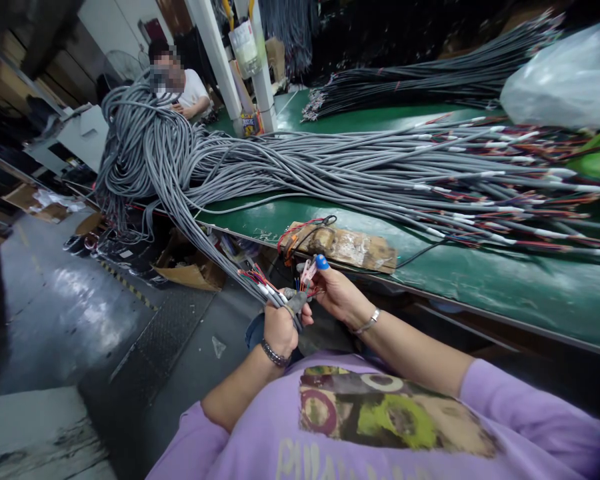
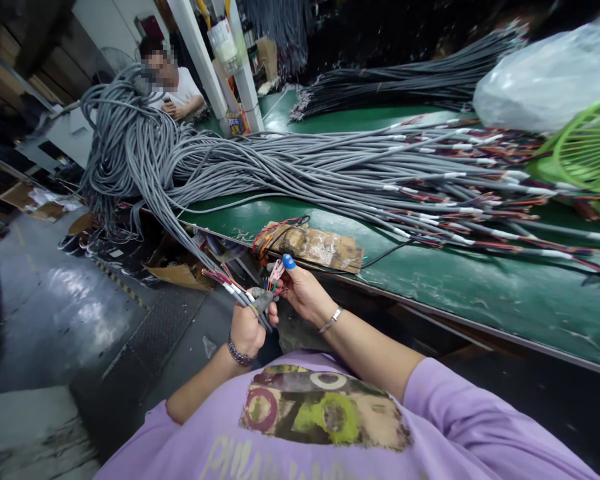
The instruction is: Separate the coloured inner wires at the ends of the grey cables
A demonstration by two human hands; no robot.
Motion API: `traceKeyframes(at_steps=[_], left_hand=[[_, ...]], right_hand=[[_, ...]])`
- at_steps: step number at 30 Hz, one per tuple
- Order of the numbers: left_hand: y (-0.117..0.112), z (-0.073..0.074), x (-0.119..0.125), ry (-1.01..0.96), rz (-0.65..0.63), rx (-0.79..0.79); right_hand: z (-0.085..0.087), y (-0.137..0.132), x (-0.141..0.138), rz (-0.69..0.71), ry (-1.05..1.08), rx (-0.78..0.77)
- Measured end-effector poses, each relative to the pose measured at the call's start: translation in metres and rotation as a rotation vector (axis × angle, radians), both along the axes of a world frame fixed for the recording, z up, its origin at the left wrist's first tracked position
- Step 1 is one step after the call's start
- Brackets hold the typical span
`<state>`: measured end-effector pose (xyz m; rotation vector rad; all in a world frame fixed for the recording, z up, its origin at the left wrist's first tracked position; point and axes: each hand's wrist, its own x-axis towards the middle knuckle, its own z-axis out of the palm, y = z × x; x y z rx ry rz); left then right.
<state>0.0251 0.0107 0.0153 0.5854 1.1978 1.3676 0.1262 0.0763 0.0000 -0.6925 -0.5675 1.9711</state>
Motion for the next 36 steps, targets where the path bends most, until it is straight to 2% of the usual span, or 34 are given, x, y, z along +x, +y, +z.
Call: traceKeyframes(at_steps=[7, 15, 19, 23, 29, 36], left_hand=[[-0.005, 0.0, 0.0, 0.023, -0.002, 0.037], [-0.015, 0.0, -0.003, 0.006, 0.018, 0.072], [-0.015, 0.002, 0.0, 0.006, 0.031, 0.063], [-0.014, 0.005, 0.003, 0.022, 0.034, 0.057], [-0.007, 0.006, 0.006, 0.008, 0.052, 0.036], [-0.002, 0.005, 0.007, 0.0, 0.056, -0.01]], right_hand=[[-0.003, -0.001, 0.006, 0.05, 0.043, -0.08], [0.01, -0.001, 0.015, 0.207, 0.008, -0.07], [0.012, -0.003, 0.013, 0.135, -0.085, -0.016], [0.008, -0.005, 0.012, 0.08, -0.072, -0.009], [0.008, -0.003, 0.012, 0.088, 0.006, -0.096], [0.005, -0.002, 0.011, 0.125, 0.048, -0.023]])
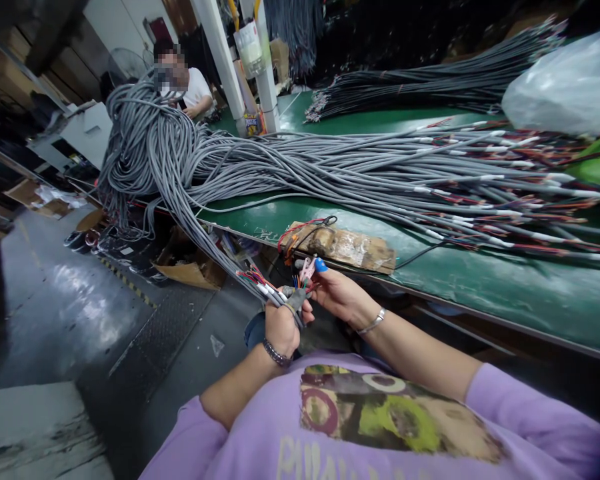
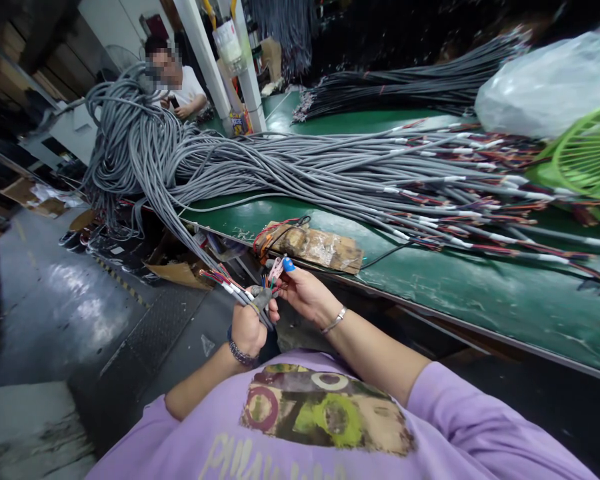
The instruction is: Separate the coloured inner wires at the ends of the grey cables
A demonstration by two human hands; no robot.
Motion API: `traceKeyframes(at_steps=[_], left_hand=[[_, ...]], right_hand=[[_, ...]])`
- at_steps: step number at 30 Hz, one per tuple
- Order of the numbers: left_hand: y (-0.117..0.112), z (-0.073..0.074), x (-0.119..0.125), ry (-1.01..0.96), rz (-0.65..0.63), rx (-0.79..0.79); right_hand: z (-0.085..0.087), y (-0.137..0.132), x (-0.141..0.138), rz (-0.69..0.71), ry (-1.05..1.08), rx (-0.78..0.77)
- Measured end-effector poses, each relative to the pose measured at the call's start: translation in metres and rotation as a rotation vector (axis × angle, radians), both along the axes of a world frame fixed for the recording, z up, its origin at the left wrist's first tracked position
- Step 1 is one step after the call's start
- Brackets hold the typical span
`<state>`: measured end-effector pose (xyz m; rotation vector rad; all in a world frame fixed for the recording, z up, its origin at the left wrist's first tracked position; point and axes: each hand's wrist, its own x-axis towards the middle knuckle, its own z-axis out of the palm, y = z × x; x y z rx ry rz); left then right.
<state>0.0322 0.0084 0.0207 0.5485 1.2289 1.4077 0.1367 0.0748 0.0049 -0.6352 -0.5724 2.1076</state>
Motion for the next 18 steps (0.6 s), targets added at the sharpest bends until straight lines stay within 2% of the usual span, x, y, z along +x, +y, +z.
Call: traceKeyframes(at_steps=[18], left_hand=[[0.0016, 0.0003, -0.0022, -0.03, 0.026, -0.039]], right_hand=[[-0.0033, -0.0006, -0.0022, -0.051, 0.009, -0.028]])
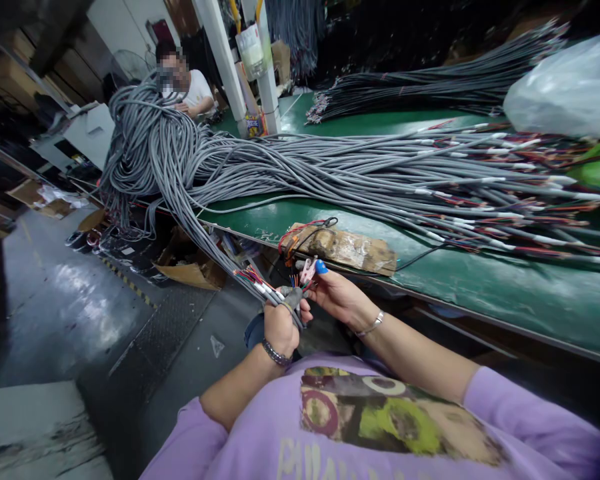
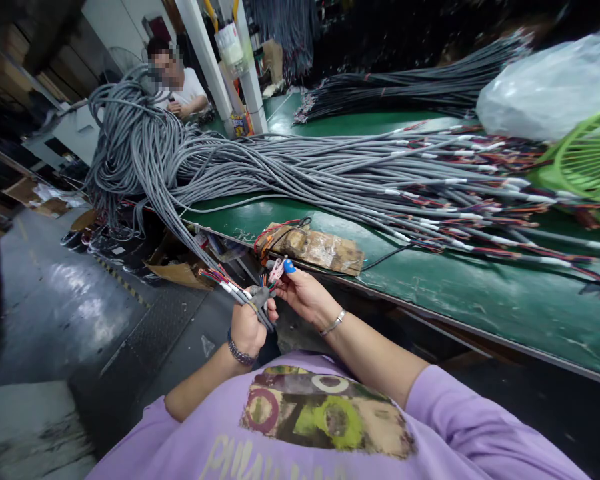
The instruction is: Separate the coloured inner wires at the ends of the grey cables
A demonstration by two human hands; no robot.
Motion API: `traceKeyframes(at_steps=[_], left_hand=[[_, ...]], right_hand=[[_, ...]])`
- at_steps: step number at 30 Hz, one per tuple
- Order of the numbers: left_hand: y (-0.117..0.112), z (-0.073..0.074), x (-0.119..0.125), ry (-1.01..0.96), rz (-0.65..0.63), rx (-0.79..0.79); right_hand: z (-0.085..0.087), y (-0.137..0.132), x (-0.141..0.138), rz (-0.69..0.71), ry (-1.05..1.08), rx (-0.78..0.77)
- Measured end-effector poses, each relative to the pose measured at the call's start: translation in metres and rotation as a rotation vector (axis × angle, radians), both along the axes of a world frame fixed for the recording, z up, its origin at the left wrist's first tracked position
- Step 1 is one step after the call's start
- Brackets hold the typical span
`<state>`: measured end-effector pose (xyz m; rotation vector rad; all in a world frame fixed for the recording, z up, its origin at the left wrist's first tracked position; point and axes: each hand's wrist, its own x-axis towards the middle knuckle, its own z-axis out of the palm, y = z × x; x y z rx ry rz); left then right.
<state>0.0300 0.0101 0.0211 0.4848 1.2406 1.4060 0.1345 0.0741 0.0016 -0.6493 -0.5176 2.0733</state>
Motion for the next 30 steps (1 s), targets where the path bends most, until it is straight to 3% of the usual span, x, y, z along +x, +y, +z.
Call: traceKeyframes(at_steps=[10, 23, 30], left_hand=[[-0.004, -0.001, 0.002, 0.052, -0.038, -0.021], [-0.015, 0.005, 0.001, 0.051, -0.033, 0.029], [-0.014, 0.007, 0.002, 0.045, 0.004, 0.058]], right_hand=[[-0.002, -0.002, -0.002, -0.006, -0.017, 0.066], [0.008, -0.005, 0.004, 0.126, -0.016, -0.041], [0.008, -0.005, 0.004, 0.018, -0.109, 0.05]])
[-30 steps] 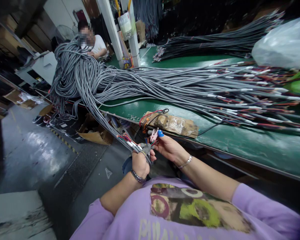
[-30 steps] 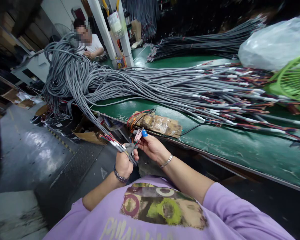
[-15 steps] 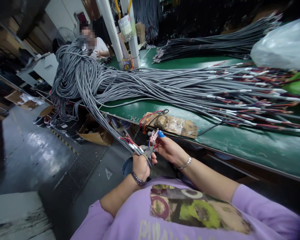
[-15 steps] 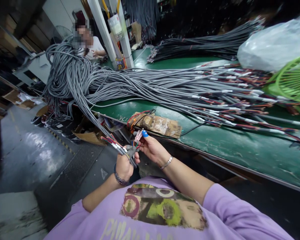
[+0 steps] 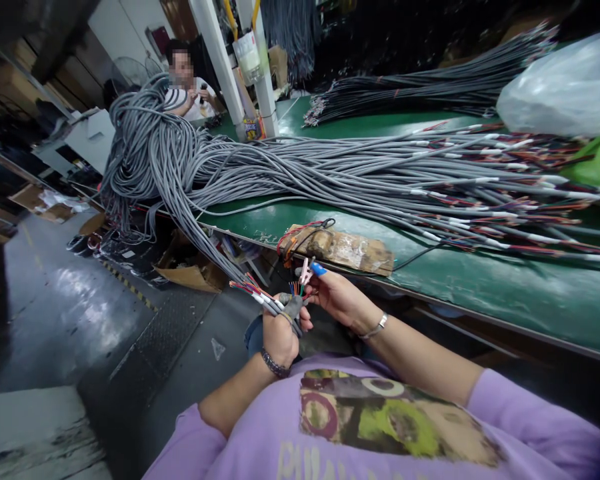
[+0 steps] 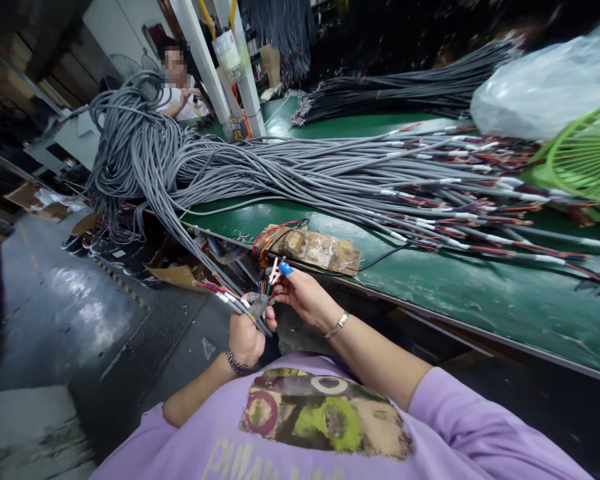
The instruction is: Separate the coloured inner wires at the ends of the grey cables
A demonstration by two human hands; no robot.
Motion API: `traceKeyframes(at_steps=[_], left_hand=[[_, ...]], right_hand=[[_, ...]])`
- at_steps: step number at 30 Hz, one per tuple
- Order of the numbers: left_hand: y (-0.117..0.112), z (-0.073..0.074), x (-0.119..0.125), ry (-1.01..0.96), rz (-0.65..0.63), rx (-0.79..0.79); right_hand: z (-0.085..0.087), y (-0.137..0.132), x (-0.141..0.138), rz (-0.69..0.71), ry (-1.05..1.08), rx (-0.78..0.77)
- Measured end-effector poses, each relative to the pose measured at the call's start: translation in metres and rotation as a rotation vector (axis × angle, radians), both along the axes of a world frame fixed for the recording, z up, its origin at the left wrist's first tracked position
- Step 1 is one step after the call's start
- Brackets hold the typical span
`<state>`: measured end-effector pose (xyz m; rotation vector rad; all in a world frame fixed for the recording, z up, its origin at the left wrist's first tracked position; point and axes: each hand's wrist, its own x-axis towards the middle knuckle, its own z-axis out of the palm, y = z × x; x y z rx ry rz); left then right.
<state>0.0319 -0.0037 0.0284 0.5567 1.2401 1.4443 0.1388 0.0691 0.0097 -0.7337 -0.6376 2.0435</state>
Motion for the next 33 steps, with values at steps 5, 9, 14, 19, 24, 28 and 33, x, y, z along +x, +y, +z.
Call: traceKeyframes(at_steps=[5, 9, 14, 19, 24, 28, 33], left_hand=[[0.003, -0.001, 0.0, -0.026, 0.0, -0.015], [0.004, 0.0, 0.001, -0.026, -0.019, -0.004], [0.007, 0.0, 0.001, -0.032, -0.018, -0.016], [0.01, -0.003, 0.0, -0.04, -0.004, -0.022], [0.01, -0.006, 0.0, -0.037, -0.024, -0.027], [0.008, -0.007, 0.0, -0.025, -0.017, -0.033], [0.005, -0.008, -0.003, -0.032, -0.01, -0.027]], right_hand=[[-0.01, 0.0, -0.001, -0.122, -0.126, 0.135], [-0.011, 0.001, -0.004, -0.106, -0.127, 0.154], [-0.007, 0.005, -0.006, -0.018, 0.063, 0.001], [-0.012, 0.008, -0.008, -0.041, 0.091, -0.015], [-0.009, 0.007, -0.01, -0.068, 0.089, -0.003], [-0.008, 0.004, -0.01, -0.057, 0.091, -0.031], [-0.008, 0.002, -0.01, -0.036, 0.093, -0.067]])
